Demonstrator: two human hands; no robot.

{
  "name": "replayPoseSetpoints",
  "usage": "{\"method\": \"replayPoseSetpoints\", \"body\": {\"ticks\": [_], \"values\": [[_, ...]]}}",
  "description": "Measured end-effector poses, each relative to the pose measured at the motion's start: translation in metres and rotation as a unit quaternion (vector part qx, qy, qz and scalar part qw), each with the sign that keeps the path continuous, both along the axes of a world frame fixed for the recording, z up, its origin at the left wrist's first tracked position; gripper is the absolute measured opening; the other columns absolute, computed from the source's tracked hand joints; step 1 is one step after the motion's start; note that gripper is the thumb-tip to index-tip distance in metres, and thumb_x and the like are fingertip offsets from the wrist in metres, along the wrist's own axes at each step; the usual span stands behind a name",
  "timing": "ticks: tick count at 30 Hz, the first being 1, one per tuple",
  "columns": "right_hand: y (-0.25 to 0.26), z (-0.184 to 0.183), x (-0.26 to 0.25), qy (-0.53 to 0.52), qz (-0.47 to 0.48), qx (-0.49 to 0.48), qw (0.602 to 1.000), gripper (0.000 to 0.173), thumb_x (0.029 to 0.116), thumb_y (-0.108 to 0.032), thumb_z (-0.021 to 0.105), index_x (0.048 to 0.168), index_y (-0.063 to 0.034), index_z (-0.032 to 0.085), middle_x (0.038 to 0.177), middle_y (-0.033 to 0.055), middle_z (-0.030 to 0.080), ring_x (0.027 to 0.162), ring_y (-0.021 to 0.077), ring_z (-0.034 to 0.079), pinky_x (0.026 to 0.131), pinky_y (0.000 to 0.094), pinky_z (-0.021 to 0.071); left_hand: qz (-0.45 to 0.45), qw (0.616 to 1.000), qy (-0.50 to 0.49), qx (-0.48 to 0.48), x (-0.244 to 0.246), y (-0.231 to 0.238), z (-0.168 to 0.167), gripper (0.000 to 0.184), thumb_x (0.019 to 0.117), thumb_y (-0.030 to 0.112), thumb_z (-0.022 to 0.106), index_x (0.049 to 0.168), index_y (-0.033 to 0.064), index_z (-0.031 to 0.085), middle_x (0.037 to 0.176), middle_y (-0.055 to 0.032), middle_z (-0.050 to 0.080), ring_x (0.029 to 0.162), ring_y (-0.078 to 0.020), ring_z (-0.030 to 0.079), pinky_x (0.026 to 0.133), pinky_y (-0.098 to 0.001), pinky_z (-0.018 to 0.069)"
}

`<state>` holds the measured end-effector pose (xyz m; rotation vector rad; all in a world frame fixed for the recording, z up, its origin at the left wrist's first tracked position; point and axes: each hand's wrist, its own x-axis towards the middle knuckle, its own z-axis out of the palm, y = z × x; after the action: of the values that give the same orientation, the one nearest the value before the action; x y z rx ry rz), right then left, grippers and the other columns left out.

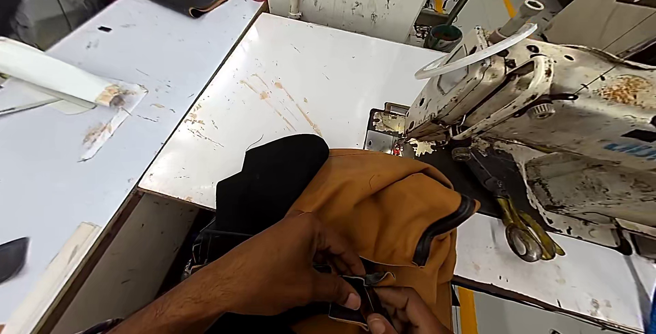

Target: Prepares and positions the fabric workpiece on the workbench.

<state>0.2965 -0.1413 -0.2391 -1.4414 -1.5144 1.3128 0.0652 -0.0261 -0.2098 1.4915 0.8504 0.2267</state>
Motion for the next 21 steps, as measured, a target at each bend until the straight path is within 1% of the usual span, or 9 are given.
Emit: {"method": "replayPoseSetpoints", "body": {"ticks": [7, 14, 21], "values": [[0.0021, -0.0017, -0.0043, 0.013, -0.014, 0.014, 1.0, 0.031, 0.1043, -0.023, 0.061, 0.118, 0.0045, 0.063, 0.086, 0.0082, 0.069, 0.066, 0.0111, 0.063, 0.057, 0.0288, 0.0556, 0.023, 0.999, -0.027, -0.012, 0.0011, -0.0037, -0.0044, 0.022, 0.0901, 0.027, 0.08, 0.107, 0.0142, 0.078, 0.096, 0.0053, 0.076, 0.085, -0.0036, 0.071, 0.076, -0.0212, 0.0606], [0.0029, -0.0029, -0.0063, 0.006, -0.031, 0.022, 0.999, 0.027, 0.1031, -0.021, 0.063, 0.116, 0.0027, 0.064, 0.087, 0.007, 0.07, 0.067, 0.0106, 0.065, 0.058, 0.0282, 0.0564, 0.042, 0.998, -0.038, -0.013, 0.0044, -0.0085, -0.008, 0.022, 0.0895, 0.027, 0.081, 0.107, 0.0132, 0.078, 0.095, 0.0043, 0.076, 0.084, -0.0044, 0.072, 0.075, -0.0212, 0.0609], [0.0015, -0.0042, -0.0065, 0.004, -0.037, 0.031, 0.999, 0.024, 0.1036, -0.02, 0.062, 0.113, 0.0018, 0.065, 0.083, 0.0055, 0.069, 0.064, 0.0099, 0.063, 0.056, 0.0272, 0.0549, 0.041, 0.999, -0.035, -0.01, 0.0043, -0.0104, -0.0065, 0.021, 0.0899, 0.027, 0.08, 0.106, 0.014, 0.079, 0.094, 0.0044, 0.077, 0.084, -0.0049, 0.072, 0.075, -0.0216, 0.0614]]}}
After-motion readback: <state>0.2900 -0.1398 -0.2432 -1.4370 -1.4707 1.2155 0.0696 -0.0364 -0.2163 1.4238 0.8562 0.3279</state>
